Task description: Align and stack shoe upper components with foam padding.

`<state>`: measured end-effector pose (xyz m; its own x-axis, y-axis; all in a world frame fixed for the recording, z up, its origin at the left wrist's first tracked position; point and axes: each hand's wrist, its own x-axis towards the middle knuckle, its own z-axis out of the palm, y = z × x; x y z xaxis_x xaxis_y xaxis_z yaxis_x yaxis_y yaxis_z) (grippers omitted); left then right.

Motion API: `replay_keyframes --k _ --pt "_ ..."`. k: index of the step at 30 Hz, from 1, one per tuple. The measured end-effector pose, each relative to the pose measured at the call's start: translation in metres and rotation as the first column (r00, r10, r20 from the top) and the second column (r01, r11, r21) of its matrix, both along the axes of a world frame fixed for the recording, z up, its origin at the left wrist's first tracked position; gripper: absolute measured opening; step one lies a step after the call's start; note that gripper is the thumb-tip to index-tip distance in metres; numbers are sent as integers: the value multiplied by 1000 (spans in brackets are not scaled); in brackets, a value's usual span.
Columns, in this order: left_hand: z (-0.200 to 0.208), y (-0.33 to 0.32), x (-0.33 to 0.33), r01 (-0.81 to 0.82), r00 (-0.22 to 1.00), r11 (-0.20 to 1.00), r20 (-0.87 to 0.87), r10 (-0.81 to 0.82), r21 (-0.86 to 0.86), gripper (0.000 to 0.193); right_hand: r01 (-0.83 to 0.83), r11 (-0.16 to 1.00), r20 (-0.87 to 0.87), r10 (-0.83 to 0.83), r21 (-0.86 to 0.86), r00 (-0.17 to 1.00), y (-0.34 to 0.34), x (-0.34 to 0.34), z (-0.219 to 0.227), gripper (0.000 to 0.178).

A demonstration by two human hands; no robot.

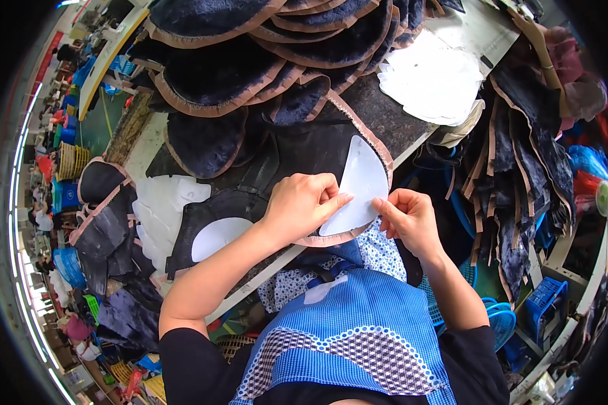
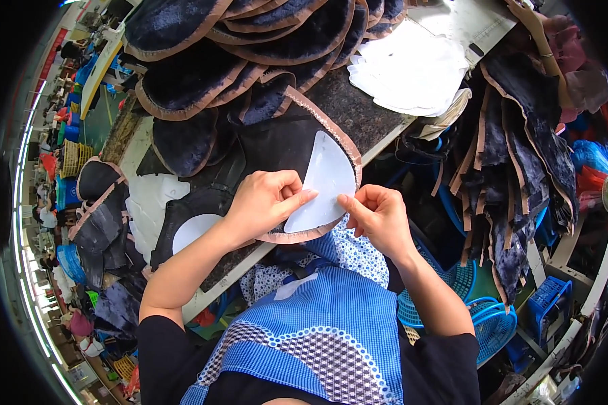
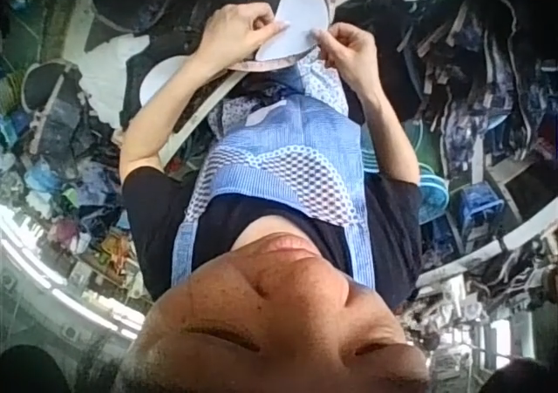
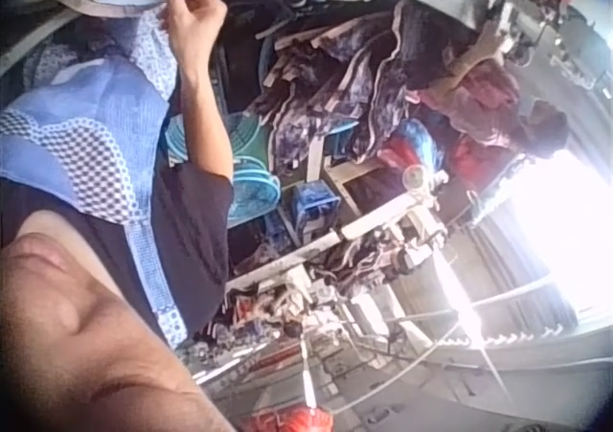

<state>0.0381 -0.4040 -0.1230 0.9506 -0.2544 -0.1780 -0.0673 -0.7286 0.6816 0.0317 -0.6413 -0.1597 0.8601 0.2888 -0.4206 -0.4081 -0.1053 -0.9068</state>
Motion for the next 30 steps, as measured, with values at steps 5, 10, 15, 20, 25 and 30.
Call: replay_keyframes --k 5,10,15,20,25,30 --pt "3 -3 6 30 999 997 37 -33 70 39 63 998 108 -62 -15 992 -12 0 -26 30" --pt "-5 1 8 3 991 1000 134 -4 8 39 72 961 -96 -47 269 994 4 6 -12 32" --pt "-13 4 -29 63 927 933 367 77 -354 29 -42 993 369 80 -109 926 -4 58 -6 15" --pt "12 19 -99 95 817 941 566 113 -325 39 196 884 772 240 -425 589 -20 84 -10 55" --pt "34 98 -203 -426 631 891 655 415 -154 23 190 915 891 270 -355 365 3 70 62 29" --pt "61 229 -361 -964 -242 -46 797 553 -261 37 -146 943 782 330 -300 529 36 73 66 28"
